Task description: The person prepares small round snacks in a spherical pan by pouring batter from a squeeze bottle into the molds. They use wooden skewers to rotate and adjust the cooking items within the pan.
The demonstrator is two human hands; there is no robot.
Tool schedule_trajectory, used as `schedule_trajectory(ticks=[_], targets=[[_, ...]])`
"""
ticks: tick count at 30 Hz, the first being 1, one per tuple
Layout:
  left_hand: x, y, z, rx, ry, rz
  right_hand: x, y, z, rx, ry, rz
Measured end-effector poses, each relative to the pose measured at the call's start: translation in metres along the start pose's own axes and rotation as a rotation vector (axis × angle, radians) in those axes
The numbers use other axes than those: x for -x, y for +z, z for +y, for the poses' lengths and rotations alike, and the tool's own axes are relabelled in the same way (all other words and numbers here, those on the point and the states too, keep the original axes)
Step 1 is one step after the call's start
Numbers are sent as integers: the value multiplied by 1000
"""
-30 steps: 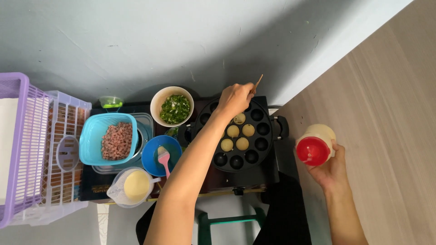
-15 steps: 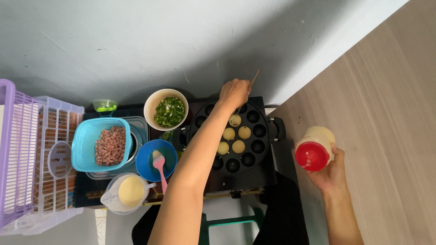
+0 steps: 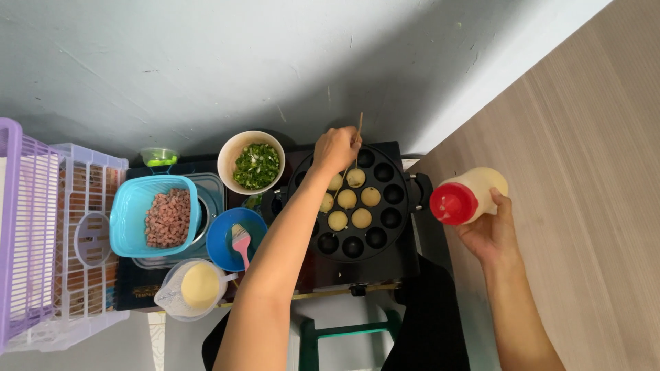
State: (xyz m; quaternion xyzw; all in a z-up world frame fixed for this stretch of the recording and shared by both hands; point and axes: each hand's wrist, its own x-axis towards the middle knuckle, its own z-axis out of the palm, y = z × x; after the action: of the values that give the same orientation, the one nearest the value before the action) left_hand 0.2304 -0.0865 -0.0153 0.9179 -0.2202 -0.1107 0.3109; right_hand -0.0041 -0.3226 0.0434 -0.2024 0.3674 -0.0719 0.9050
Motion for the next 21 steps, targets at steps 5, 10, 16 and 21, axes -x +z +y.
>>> schedule_trajectory(ticks=[5, 10, 16, 21], targets=[[26, -16, -2, 8, 52, 93, -5, 15, -2, -4, 7, -47], [26, -25, 13, -15, 136, 144, -10, 13, -2, -13, -1, -61], [4, 0, 15, -63, 251, 42, -3, 16, -4, 29, -20, -41], [7, -11, 24, -159, 305, -73, 5, 22, -6, 2, -26, -43]])
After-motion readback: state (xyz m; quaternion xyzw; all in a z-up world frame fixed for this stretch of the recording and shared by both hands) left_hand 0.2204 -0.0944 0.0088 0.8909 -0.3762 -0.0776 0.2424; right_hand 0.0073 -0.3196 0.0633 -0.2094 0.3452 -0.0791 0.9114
